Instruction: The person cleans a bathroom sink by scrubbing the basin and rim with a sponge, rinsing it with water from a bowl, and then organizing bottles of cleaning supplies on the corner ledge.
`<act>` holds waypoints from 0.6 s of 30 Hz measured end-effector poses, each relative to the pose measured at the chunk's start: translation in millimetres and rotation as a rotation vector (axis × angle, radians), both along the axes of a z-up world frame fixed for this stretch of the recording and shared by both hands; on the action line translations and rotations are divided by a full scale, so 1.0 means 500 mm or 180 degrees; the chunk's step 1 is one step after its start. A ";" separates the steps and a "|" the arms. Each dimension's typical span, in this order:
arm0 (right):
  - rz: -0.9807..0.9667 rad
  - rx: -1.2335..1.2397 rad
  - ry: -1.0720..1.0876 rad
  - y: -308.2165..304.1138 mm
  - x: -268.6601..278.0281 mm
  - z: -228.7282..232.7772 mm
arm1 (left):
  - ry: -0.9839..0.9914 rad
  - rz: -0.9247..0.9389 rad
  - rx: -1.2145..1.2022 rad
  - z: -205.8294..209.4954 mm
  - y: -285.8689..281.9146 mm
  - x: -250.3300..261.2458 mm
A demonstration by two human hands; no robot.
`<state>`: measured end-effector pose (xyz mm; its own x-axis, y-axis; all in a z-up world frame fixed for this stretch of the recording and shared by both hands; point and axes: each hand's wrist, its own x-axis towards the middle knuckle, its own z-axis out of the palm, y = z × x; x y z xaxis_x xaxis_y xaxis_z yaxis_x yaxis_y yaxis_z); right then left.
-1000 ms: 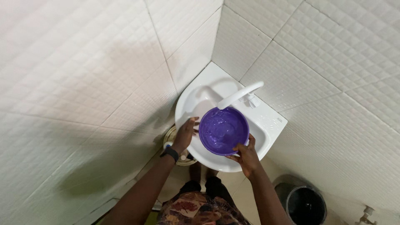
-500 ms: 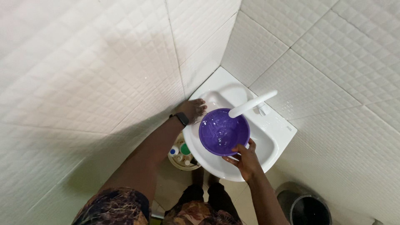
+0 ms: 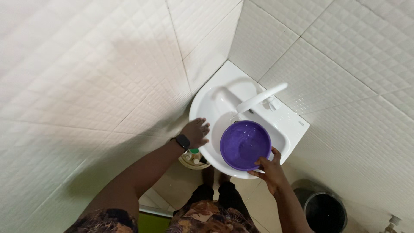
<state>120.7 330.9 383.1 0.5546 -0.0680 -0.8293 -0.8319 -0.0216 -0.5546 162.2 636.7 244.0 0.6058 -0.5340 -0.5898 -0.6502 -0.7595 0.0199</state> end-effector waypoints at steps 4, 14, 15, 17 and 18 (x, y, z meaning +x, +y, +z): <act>0.0135 0.0063 0.0060 0.012 -0.020 0.005 | 0.0153 -0.0133 -0.0138 0.015 0.008 -0.023; 0.0150 0.0373 0.0085 0.085 -0.033 0.027 | 0.0356 0.0424 -0.0378 0.063 0.039 -0.016; 0.0145 0.0366 0.0090 0.085 -0.033 0.027 | -0.0285 0.0338 -0.0639 0.055 0.048 -0.012; 0.0156 0.0361 0.0106 0.076 -0.035 0.023 | -0.0919 0.0241 -0.0908 0.033 0.053 -0.009; 0.0164 0.0353 0.0114 0.067 -0.038 0.020 | -0.0535 0.0205 -0.0837 0.025 0.048 -0.006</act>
<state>101.6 364.3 393.1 0.5249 0.0532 -0.8495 -0.8506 -0.0049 -0.5258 159.3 660.6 256.3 0.7205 -0.6124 -0.3254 -0.6118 -0.7822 0.1175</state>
